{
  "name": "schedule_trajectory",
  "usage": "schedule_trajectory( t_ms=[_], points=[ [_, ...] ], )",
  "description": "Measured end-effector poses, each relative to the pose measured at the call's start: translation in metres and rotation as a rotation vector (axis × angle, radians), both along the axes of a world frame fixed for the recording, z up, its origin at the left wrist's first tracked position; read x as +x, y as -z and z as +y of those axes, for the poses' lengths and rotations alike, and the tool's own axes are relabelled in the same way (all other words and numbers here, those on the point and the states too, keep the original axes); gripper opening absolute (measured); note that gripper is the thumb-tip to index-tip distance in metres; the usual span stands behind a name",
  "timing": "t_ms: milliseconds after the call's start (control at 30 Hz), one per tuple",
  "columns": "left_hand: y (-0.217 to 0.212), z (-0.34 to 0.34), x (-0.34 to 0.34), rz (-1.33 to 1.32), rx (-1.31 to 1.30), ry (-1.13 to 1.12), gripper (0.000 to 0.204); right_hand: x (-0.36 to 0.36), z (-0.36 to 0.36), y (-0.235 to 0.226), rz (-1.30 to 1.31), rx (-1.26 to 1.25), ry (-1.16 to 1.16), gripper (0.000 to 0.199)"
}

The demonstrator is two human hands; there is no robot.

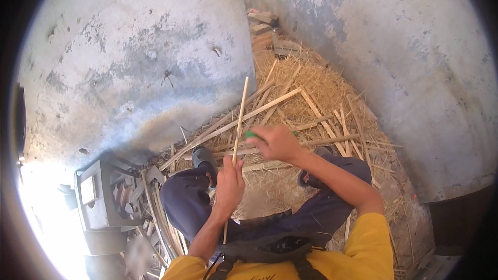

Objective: The person shaves a thin wooden stick using a green utility knife, removing small shavings to shape or smooth it while holding the stick in one hand and the knife in the other.

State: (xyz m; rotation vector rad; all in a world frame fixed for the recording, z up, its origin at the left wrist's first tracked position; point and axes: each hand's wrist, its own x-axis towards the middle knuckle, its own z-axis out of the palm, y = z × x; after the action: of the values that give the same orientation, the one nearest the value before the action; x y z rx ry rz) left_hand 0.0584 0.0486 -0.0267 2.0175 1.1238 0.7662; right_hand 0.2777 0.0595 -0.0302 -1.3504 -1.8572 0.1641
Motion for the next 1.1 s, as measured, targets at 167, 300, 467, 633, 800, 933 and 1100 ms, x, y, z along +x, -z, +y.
schedule_trajectory(
  t_ms=[167,300,467,633,800,933,1100],
  points=[
    [0.007,-0.013,0.002,0.083,-0.028,0.050,0.020,0.072,0.039,-0.021,-0.004,-0.186,0.250,0.031],
    [-0.006,-0.030,0.010,0.098,-0.098,0.144,0.022,0.162,0.069,-0.022,0.158,-0.305,0.696,0.046],
    [0.006,-0.013,0.010,-0.035,-0.227,0.248,0.026,0.213,0.043,-0.025,0.086,-0.582,0.709,0.052],
    [0.011,0.010,-0.004,-0.373,-0.849,0.353,0.031,0.184,0.015,0.001,-0.163,-0.850,0.246,0.054],
    [-0.021,0.014,-0.004,-0.428,-1.020,0.309,0.030,0.144,0.011,-0.014,-0.014,-0.666,0.128,0.049],
    [-0.019,0.015,-0.005,-0.494,-1.024,0.276,0.028,0.106,0.012,-0.047,0.169,-0.417,0.210,0.037],
    [-0.027,0.015,-0.004,-0.579,-1.032,0.273,0.028,0.075,0.001,-0.061,0.272,-0.295,0.124,0.033]
  ],
)
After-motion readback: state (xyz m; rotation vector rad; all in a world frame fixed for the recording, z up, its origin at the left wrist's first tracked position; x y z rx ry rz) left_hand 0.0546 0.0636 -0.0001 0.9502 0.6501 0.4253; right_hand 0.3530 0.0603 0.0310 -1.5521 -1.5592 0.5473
